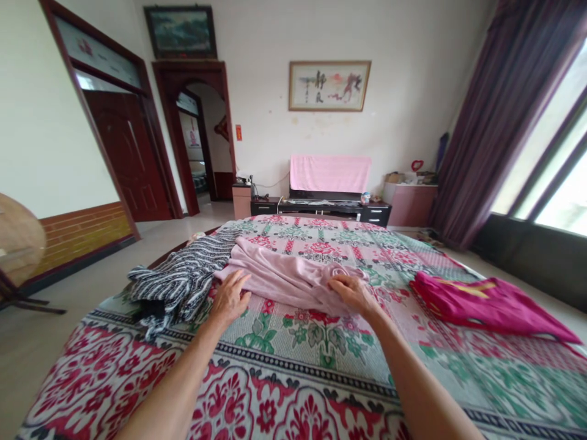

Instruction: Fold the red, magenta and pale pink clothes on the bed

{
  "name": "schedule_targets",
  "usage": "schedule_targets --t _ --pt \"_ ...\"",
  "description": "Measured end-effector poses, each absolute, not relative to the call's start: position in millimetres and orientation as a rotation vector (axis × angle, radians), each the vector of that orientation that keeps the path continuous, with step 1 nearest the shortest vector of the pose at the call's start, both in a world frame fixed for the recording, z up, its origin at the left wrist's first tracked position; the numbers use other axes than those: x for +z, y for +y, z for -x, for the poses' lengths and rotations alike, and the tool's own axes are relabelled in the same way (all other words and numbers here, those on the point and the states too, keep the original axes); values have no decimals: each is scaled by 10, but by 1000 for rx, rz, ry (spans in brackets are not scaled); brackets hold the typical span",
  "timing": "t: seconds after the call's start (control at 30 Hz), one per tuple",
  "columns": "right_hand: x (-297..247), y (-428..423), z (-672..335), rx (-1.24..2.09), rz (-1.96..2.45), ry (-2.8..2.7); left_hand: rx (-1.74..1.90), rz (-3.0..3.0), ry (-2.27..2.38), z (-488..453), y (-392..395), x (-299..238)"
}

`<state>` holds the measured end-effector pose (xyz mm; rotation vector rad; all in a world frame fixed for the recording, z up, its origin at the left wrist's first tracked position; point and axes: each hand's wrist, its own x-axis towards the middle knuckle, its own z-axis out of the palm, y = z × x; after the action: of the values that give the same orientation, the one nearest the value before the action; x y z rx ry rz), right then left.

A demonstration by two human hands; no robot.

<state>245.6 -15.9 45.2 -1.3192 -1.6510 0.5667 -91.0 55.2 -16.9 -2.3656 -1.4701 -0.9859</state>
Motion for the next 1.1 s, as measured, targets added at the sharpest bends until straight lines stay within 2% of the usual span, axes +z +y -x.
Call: schedule_targets --t 0.1,0.17,0.23,0.4,0.53,0.67,0.87,1.1 --pt "535 -273 -2312 1128 1186 -1712 -948 2481 -1390 893 575 -216" --pt "539 -275 -2250 1311 1139 -1658 -947 2507 -1384 898 589 -242" --pt "498 -203 -2261 1157 1118 -1465 -951 2514 -1395 907 602 -257" --pt "222 29 -2616 318 1298 -882 -954 2514 -1407 924 624 -273" --pt "-37 67 -2904 40 1513 -818 -961 2512 -1399 937 642 -295" --pt "-134 65 -2954 -11 1671 -886 -956 2510 -1422 954 660 -313" --pt "-3 3 -2823 86 1839 -1082 -1008 2503 -1420 975 685 -335" --pt "16 -50 -2869 243 1686 -1313 -1039 2510 -1390 1010 704 -330"
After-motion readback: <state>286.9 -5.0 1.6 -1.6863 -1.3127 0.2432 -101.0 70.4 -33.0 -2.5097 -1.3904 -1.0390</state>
